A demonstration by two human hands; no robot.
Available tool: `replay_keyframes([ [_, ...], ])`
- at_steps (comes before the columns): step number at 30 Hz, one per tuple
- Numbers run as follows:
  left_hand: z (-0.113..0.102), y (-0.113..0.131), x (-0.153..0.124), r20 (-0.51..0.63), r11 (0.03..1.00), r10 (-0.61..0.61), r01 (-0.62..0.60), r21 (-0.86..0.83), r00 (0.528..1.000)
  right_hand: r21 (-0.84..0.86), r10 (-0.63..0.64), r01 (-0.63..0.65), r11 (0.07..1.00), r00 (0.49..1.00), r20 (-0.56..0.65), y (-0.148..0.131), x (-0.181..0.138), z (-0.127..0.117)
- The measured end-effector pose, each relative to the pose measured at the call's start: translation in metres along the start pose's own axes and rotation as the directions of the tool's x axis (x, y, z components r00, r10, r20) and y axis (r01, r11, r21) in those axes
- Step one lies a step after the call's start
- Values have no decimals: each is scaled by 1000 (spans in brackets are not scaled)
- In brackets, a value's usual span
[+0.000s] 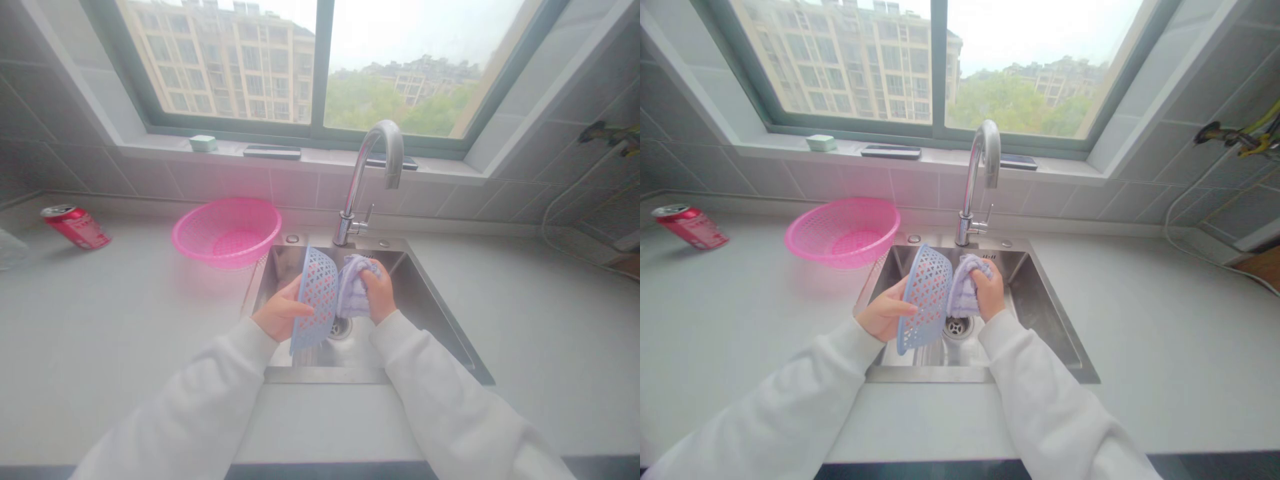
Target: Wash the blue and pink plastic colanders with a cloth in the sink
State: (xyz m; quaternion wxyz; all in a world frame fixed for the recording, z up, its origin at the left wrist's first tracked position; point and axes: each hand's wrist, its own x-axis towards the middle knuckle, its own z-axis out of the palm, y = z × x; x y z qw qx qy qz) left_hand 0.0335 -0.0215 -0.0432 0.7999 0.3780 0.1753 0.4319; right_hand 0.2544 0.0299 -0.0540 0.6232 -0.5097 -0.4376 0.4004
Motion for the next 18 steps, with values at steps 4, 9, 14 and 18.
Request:
replay_keyframes([
  [4, 5, 1, 0, -27, 999, -33, 34, 30, 999, -199, -429, 508, 838, 839, 334, -10, -30, 10],
  [9, 5, 4, 0, -23, 986, -93, 95, 134, 995, -176, -623, 904, 391, 400, 672, -15, -50, 14],
  [14, 0, 1, -2, 107, 962, -194, 168, 214, 975, -475, -590, 745, 469, 664, 459, -11, -27, 3],
  [18, 0, -6, -5, 193, 952, -248, 201, 233, 949, -542, -576, 628, 559, 764, 291, -10, -12, -5],
])
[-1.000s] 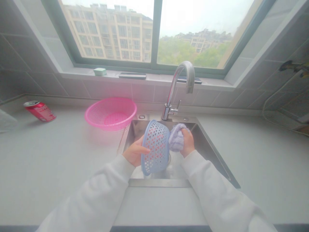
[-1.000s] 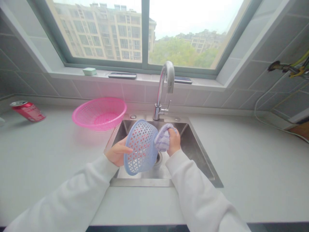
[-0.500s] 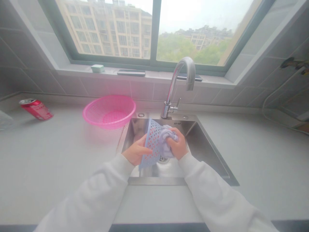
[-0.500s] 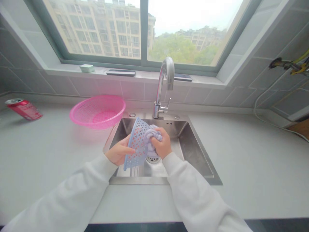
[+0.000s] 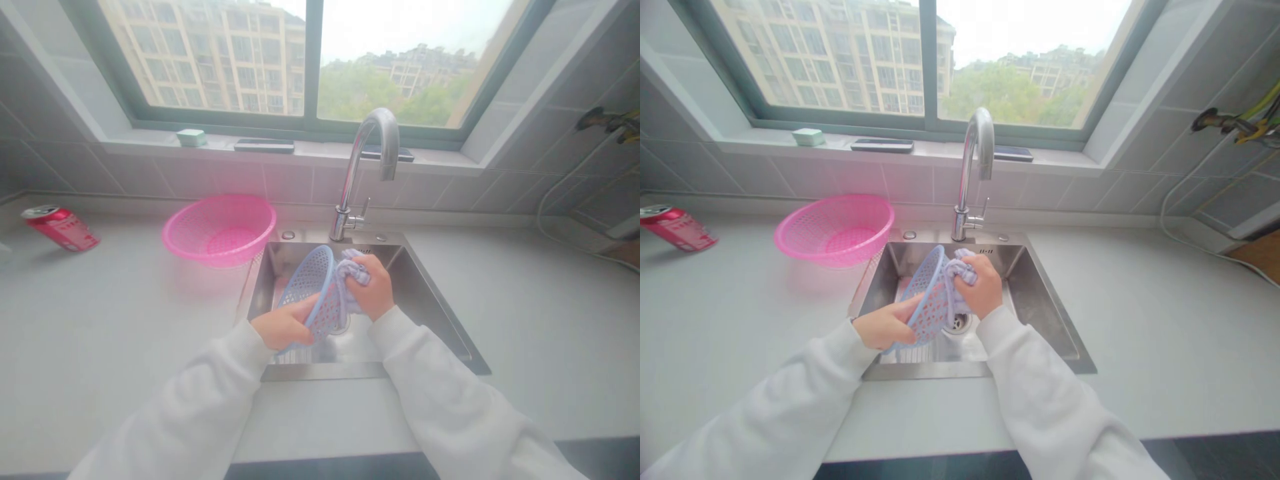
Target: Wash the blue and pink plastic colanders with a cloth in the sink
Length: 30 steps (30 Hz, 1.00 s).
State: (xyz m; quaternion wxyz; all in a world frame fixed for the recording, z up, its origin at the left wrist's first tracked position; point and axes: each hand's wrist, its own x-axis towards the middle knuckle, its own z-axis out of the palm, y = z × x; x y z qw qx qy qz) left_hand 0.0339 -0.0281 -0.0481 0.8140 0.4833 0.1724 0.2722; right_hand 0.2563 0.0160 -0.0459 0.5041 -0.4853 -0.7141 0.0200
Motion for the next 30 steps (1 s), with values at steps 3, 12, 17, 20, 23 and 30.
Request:
replay_keyframes([
  [3, 0, 0, 1, -9, 1000, 14, -14, 10, 1000, 34, -98, 96, 995, 993, 67, -8, -4, 2],
  [12, 1, 11, 2, -122, 998, 18, -10, 63, 992, 186, -523, 493, 850, 831, 188, -39, -19, 12],
  [17, -5, 9, 0, -71, 988, -10, 21, 153, 997, 136, -276, 257, 957, 951, 142, -26, -15, 11],
  [20, -9, 5, -2, -36, 984, -50, 56, 167, 998, 159, 70, -82, 984, 994, 81, -12, -5, 11],
  [23, -12, 4, -4, -10, 995, -66, 67, 79, 998, 211, 419, -417, 884, 907, 34, 6, 7, 11],
  [30, -14, 10, -5, -88, 977, 148, -160, -143, 985, 356, 722, -682, 639, 691, 27, 21, 16, 12],
])
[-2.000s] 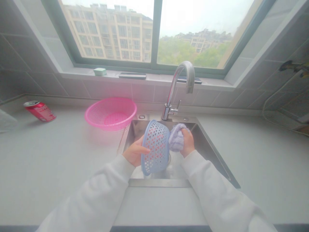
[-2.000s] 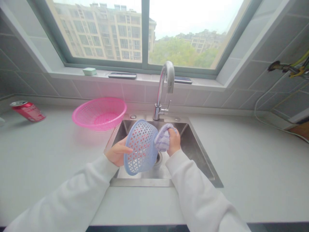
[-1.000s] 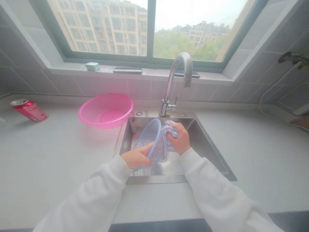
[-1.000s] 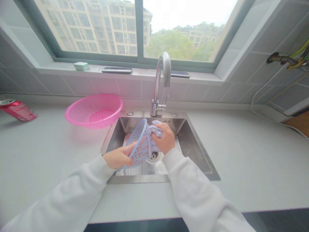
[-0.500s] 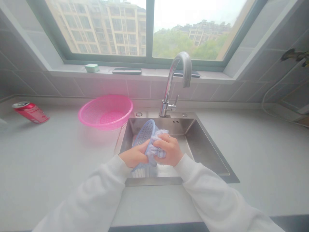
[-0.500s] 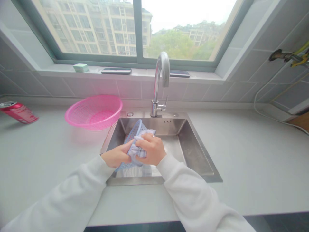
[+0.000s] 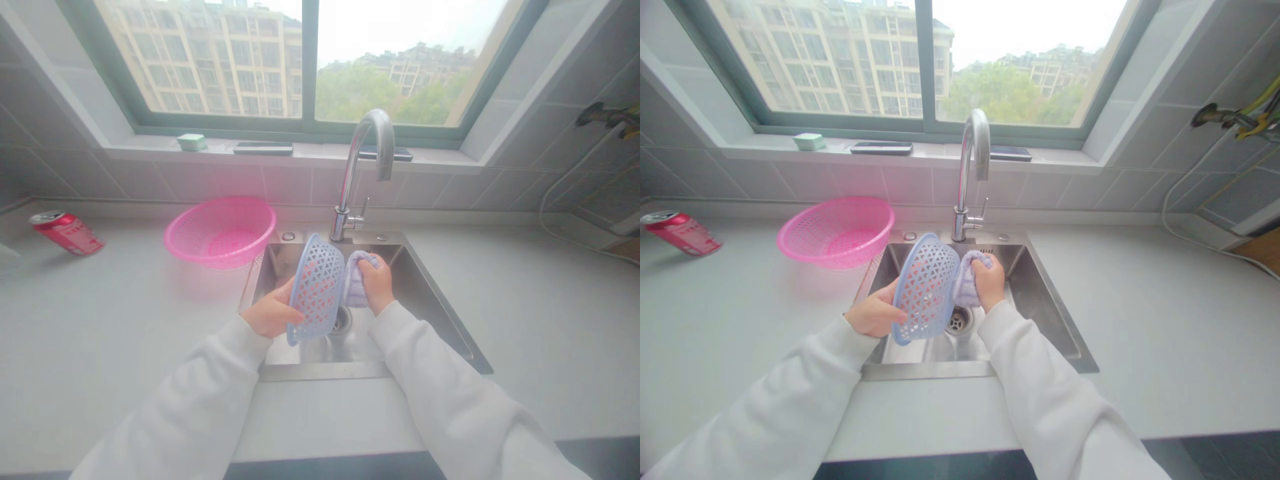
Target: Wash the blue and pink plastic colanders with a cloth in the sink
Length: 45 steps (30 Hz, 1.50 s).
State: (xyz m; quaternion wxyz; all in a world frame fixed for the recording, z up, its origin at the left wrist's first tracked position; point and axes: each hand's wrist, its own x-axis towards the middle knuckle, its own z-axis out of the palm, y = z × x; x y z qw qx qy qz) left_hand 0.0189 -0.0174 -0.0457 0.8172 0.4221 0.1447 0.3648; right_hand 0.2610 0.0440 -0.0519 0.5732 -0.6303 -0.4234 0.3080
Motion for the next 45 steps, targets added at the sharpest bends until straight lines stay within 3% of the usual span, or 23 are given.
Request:
replay_keyframes([
  [5, 2, 4, 1, -47, 999, 50, -51, -13, 998, -6, -2, 2, 1000, 999, 42, -3, -4, 1],
  [14, 6, 6, -2, -8, 993, 90, -91, -72, 996, -12, 9, -8, 1000, 998, 59, 1, -3, 3],
  [21, 4, -1, 6, -128, 1000, 23, -21, 17, 992, -31, -10, 12, 999, 998, 65, 4, -1, 3],
  [28, 10, 4, 1, -65, 997, 58, -62, -53, 996, 3, -27, 27, 1000, 997, 79, 7, 0, 2],
  [32, 7, -2, 4, -105, 1000, 6, -4, 14, 995, -7, -23, 23, 1000, 997, 71, 5, -1, 2],
  [40, 2, -2, 7, -113, 999, 47, -47, 5, 993, -20, -28, 29, 999, 998, 57, 0, -2, 2],
  [45, 5, -11, 10, -172, 997, 25, -12, 77, 985, 12, -173, 175, 985, 962, 211, -7, -25, 3],
])
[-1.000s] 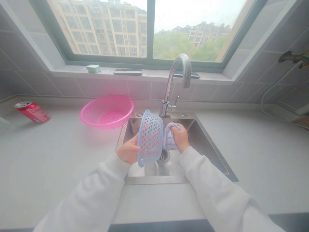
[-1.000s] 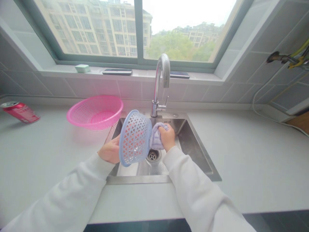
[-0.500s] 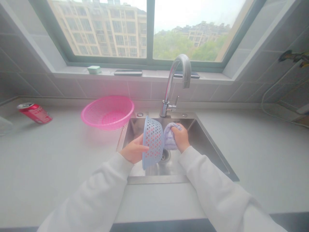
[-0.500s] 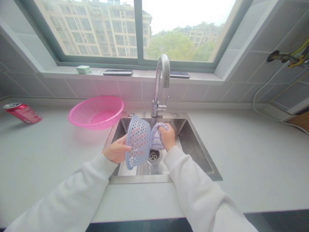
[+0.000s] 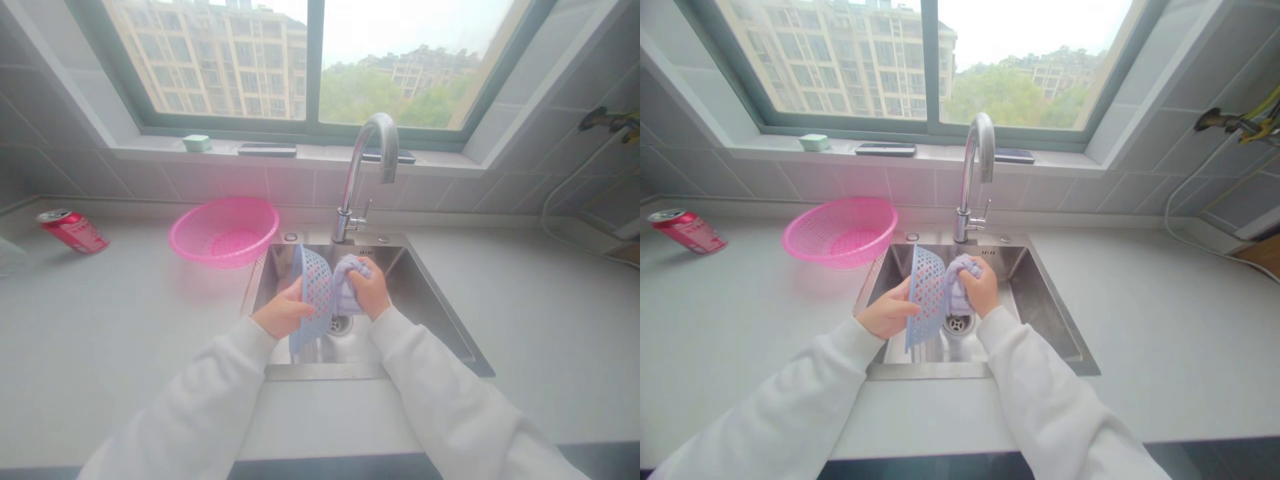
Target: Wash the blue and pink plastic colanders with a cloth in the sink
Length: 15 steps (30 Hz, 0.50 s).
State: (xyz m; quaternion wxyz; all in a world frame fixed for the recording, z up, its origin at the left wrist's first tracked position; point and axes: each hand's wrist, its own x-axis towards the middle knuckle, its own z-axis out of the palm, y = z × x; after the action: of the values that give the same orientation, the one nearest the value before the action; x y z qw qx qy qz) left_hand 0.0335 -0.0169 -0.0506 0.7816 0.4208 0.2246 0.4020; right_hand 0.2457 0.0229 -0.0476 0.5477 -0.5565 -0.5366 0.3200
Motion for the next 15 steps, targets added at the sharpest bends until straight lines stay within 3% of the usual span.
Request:
replay_keyframes([
  [2, 2, -4, 1, -3, 997, 30, -29, 67, 1000, 22, -196, 195, 980, 968, 159, -8, -16, 6],
  [5, 2, -6, 2, 0, 978, 58, -57, 200, 998, 131, -500, 492, 861, 766, 404, -19, -37, 14],
  [6, 1, -6, 2, 10, 969, 50, -51, 241, 999, 149, -542, 537, 830, 717, 438, -21, -41, 16],
  [7, -1, -6, 2, 23, 961, 38, -43, 274, 999, 144, -556, 557, 818, 700, 449, -22, -43, 16],
  [10, -6, -5, 0, 70, 924, -11, -16, 382, 997, 47, -509, 532, 845, 774, 376, -21, -37, 13],
  [13, -7, -5, -2, 111, 863, -95, 26, 504, 989, -64, -384, 401, 914, 904, 187, -16, -21, 5],
  [15, -6, -6, -3, 143, 837, -117, 20, 547, 983, -110, -283, 288, 951, 958, 52, -15, -13, 0],
])
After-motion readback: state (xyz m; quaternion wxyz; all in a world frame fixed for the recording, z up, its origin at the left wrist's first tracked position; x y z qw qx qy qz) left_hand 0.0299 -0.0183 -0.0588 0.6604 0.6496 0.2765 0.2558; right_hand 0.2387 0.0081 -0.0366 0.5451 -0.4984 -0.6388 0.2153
